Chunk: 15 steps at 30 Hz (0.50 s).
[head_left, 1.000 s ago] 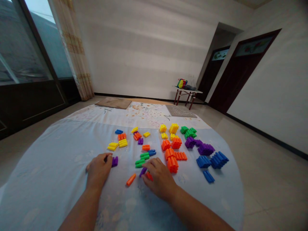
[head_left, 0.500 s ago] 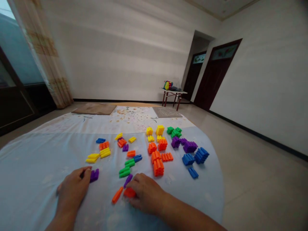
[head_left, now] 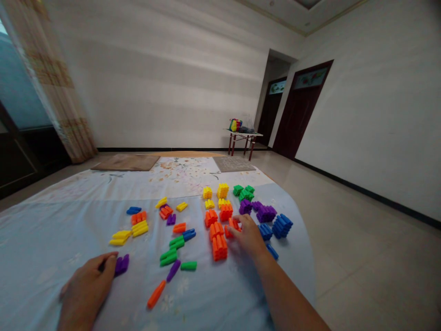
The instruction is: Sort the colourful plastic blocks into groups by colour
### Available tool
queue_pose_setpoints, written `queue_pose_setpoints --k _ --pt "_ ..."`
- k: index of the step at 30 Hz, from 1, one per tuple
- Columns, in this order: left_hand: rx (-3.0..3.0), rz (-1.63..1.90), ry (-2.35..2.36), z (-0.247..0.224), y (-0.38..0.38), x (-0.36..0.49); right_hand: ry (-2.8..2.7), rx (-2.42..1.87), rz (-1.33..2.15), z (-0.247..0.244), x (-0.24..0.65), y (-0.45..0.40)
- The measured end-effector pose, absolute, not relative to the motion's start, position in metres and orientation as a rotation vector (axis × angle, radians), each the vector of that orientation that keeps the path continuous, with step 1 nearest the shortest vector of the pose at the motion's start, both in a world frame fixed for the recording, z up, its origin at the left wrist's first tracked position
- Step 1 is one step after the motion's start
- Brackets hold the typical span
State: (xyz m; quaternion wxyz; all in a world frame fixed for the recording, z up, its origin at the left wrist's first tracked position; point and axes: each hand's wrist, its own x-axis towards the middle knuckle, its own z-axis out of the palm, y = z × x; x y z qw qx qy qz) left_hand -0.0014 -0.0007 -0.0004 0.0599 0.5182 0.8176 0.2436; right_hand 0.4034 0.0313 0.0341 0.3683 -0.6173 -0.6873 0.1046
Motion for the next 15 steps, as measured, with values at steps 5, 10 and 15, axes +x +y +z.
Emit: queue_pose_setpoints --k 5,10,15 --pt "1.546 0.752 2.461 -0.002 0.000 -0.003 -1.842 -1.631 0.294 0.023 0.399 0.034" --pt "1.501 0.733 2.463 0.004 -0.003 0.002 -1.875 -1.617 0.321 0.023 0.397 0.034" --pt "1.497 0.726 2.478 0.011 -0.005 0.009 -1.823 -1.528 0.299 0.021 0.402 0.033"
